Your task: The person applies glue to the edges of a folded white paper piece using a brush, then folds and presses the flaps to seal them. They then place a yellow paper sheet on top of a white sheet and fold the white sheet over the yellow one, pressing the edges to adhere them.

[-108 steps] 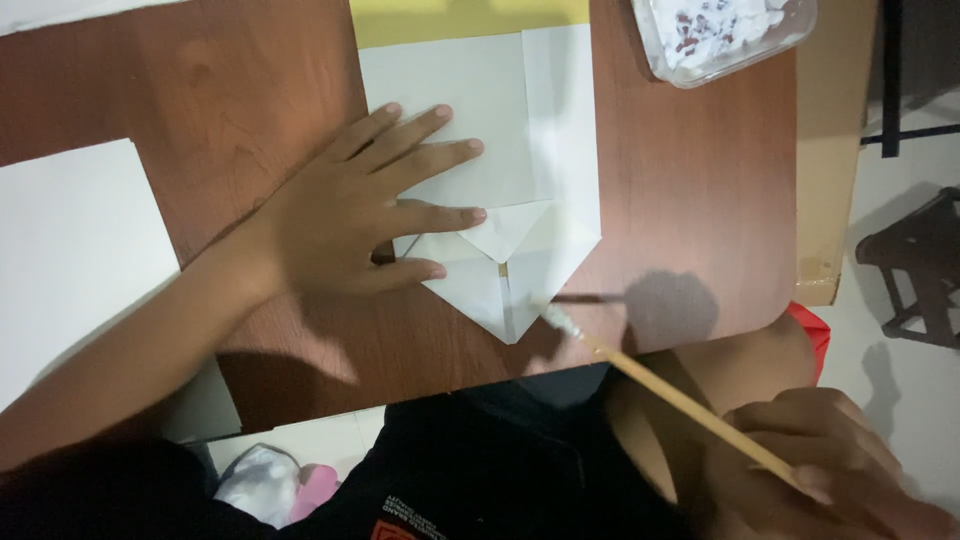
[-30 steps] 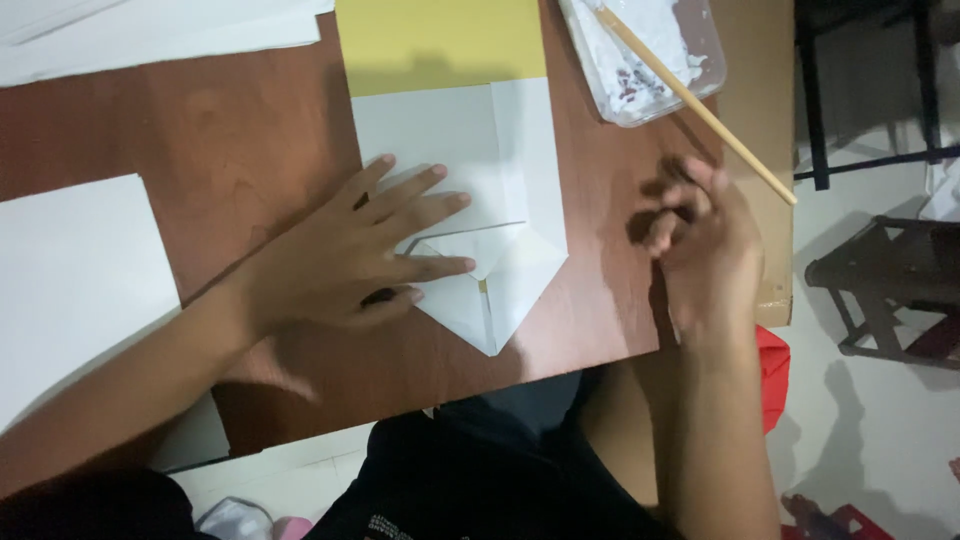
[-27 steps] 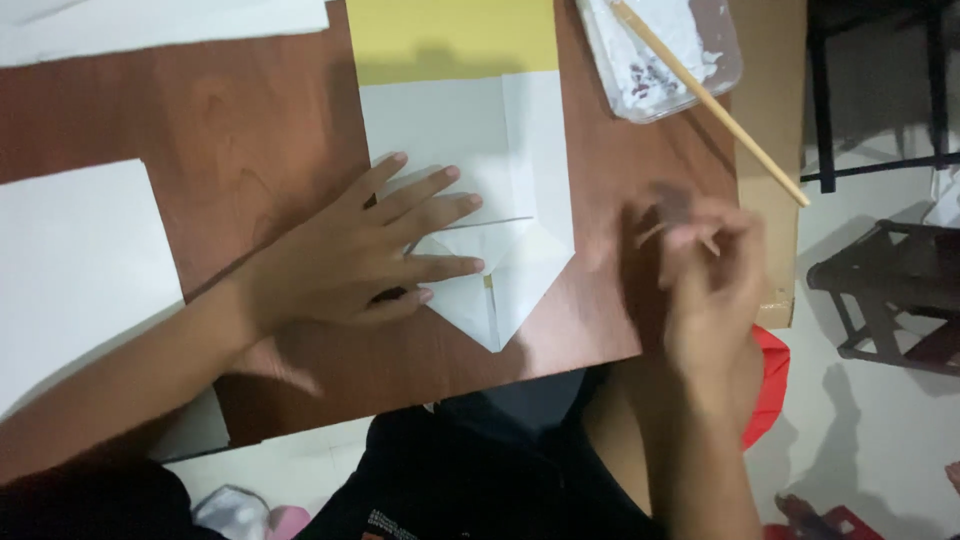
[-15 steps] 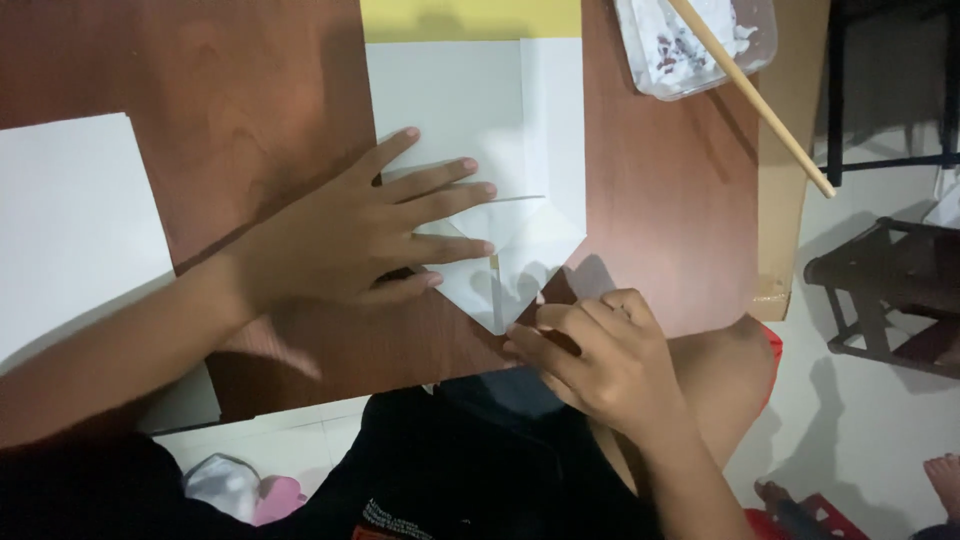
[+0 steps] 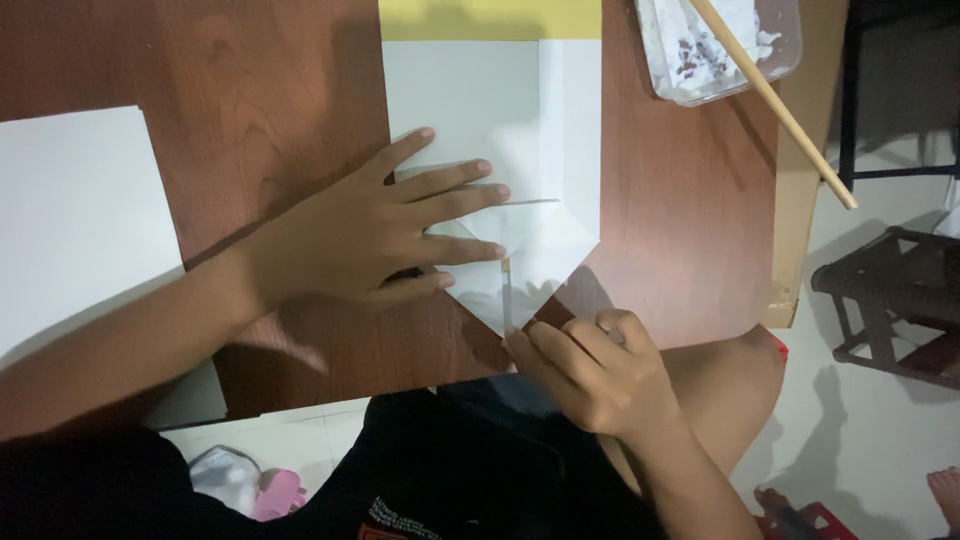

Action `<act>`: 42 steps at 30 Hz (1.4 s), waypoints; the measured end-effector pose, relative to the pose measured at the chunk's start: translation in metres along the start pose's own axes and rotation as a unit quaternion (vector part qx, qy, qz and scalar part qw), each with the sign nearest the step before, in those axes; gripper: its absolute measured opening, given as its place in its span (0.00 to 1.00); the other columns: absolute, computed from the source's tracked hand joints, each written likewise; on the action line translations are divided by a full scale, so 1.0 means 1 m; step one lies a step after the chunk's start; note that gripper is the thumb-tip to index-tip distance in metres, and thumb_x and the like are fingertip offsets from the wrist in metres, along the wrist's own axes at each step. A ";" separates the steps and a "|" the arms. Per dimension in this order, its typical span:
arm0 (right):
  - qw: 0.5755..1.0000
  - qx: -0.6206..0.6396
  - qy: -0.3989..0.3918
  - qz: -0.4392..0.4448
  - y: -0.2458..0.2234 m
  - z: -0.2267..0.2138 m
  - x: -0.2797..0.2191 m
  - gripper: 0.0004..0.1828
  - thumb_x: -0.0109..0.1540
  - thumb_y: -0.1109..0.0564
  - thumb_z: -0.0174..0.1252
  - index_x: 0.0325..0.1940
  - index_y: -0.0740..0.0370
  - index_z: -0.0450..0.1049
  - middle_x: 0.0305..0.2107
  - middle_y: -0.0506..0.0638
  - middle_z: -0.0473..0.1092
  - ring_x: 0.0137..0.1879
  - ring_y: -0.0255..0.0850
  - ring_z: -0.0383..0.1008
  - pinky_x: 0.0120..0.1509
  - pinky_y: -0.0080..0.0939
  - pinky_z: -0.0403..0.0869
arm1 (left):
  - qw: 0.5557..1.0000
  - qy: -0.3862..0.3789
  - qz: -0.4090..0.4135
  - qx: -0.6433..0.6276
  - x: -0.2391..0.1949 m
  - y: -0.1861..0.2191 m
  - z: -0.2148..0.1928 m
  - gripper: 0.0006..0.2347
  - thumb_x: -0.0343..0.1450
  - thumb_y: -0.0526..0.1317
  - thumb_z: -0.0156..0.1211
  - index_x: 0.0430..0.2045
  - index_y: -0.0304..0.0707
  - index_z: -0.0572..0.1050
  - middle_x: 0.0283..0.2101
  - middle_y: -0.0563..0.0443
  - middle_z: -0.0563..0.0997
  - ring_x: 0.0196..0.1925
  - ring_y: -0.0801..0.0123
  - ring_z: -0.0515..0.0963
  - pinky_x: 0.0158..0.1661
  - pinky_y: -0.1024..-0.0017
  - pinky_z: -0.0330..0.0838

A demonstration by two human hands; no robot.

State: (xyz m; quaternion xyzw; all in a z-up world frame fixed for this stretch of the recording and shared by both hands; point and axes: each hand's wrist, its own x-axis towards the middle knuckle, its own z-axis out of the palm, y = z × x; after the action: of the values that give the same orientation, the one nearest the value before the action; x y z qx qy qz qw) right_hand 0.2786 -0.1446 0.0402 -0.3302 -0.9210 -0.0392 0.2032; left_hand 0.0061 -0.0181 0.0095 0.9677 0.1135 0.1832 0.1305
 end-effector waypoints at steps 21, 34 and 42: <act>0.990 -0.074 -0.062 0.103 -0.026 0.002 -0.001 0.03 0.62 0.56 0.66 0.40 0.50 0.78 0.47 0.37 0.69 0.36 0.36 0.65 0.43 0.43 0.59 | 1.000 0.003 -0.008 -0.008 -0.001 0.000 0.002 0.16 0.79 0.48 0.47 0.61 0.54 0.76 0.69 0.41 0.71 0.72 0.49 0.68 0.69 0.40 0.50; 0.967 -0.182 -0.113 0.137 -0.032 0.034 -0.034 0.09 0.65 0.58 0.43 0.30 0.48 0.59 0.33 0.37 0.56 0.34 0.34 0.52 0.43 0.42 0.52 | 1.000 0.010 -0.005 -0.006 -0.002 0.001 0.003 0.16 0.79 0.50 0.49 0.60 0.53 0.76 0.70 0.40 0.70 0.73 0.49 0.66 0.69 0.39 0.50; 0.983 -0.147 0.016 0.112 -0.010 0.020 0.021 0.06 0.61 0.61 0.50 0.35 0.53 0.72 0.43 0.43 0.69 0.36 0.34 0.67 0.45 0.40 0.56 | 1.000 -0.002 -0.016 -0.008 0.000 0.005 -0.001 0.18 0.78 0.54 0.51 0.60 0.52 0.75 0.69 0.41 0.70 0.73 0.49 0.65 0.68 0.38 0.52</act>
State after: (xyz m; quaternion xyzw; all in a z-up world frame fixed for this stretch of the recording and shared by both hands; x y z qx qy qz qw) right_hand 0.2505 -0.1352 0.0307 -0.4565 -0.8591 -0.1567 0.1702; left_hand 0.0073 -0.0228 0.0117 0.9651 0.1276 0.1800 0.1414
